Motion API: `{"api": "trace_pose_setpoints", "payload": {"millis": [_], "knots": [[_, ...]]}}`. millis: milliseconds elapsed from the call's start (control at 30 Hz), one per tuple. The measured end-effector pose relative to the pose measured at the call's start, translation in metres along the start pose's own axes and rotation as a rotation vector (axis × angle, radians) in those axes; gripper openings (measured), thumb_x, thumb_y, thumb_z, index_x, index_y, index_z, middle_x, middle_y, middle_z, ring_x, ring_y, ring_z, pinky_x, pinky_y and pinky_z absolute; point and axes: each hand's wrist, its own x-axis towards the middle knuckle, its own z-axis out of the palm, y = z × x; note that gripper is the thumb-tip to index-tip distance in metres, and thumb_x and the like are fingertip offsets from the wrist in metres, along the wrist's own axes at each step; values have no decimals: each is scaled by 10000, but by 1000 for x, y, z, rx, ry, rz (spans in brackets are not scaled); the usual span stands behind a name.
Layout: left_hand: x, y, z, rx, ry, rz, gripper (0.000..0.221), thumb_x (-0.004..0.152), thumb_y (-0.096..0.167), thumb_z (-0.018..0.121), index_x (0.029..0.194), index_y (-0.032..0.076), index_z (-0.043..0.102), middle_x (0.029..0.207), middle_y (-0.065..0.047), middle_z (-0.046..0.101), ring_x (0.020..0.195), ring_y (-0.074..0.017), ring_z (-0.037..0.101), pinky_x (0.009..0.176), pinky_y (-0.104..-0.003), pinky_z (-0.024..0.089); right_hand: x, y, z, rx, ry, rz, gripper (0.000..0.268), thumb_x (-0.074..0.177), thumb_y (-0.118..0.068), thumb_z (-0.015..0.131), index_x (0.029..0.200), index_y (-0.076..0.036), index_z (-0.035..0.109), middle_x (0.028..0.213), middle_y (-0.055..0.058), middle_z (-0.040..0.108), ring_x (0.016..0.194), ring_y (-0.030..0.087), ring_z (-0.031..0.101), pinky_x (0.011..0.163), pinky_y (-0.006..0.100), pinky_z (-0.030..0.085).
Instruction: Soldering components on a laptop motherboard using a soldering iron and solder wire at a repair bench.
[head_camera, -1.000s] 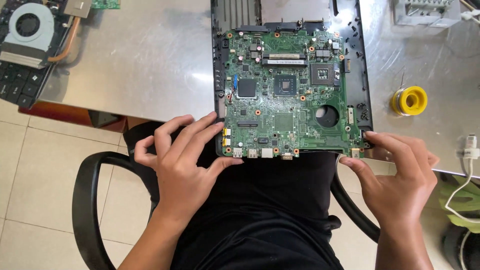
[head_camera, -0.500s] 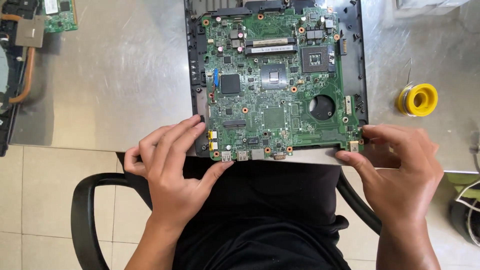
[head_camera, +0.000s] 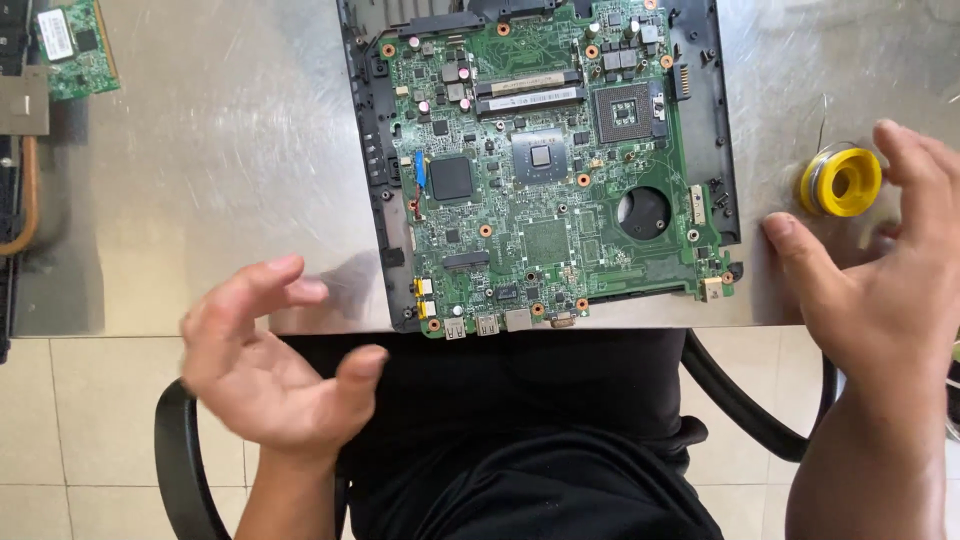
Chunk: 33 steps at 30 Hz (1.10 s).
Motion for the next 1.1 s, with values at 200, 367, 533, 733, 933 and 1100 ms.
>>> {"api": "trace_pose_setpoints", "payload": {"millis": [200, 367, 533, 733, 933, 1100], "knots": [[48, 4, 16, -6, 8, 66, 573, 1013, 263, 633, 1399, -49, 347, 738, -129, 496, 498, -126, 371, 515, -230, 216, 7, 9, 1, -19, 75, -30, 559, 1001, 36, 892, 1483, 160, 639, 1301, 322, 645, 1101, 385, 622, 811, 421, 529], [51, 15, 34, -47, -29, -31, 486, 1021, 171, 617, 1386, -63, 398, 652, -61, 410, 543, -91, 308, 581, -237, 230, 12, -2, -8, 167, 158, -28, 483, 951, 48, 794, 1393, 135, 618, 1301, 288, 643, 1158, 324, 603, 909, 370, 521], [42, 20, 39, -113, -105, -31, 481, 993, 179, 641, 1354, -54, 423, 656, -53, 414, 563, -81, 315, 576, -232, 258, 13, -16, -4, 334, 193, -32, 507, 897, 35, 789, 1363, 116, 605, 1330, 284, 634, 1227, 323, 620, 931, 341, 532], [40, 82, 48, -208, -335, 81, 331, 948, 291, 669, 1191, 67, 647, 880, -50, 660, 767, -144, 613, 689, -249, 522, -7, -57, 20, 710, 188, -170, 617, 747, -339, 805, 1230, -15, 597, 1221, 158, 629, 1186, 224, 654, 1080, 319, 608], [32, 108, 47, -544, -675, -41, 661, 1104, 558, 434, 1464, 3, 433, 1507, -272, 533, 1433, -363, 573, 1232, -457, 470, -29, -122, 43, 578, 410, -379, 359, 922, -467, 631, 1026, -124, 621, 1045, 129, 729, 936, 252, 733, 901, 308, 617], [20, 100, 34, -601, -710, -253, 624, 1066, 563, 480, 1406, 46, 565, 1281, -177, 659, 1183, -259, 704, 1015, -354, 568, -38, -137, 60, 520, 432, -229, 421, 911, -648, 605, 1046, -252, 662, 1232, 46, 531, 1097, 172, 544, 991, 305, 465]]}}
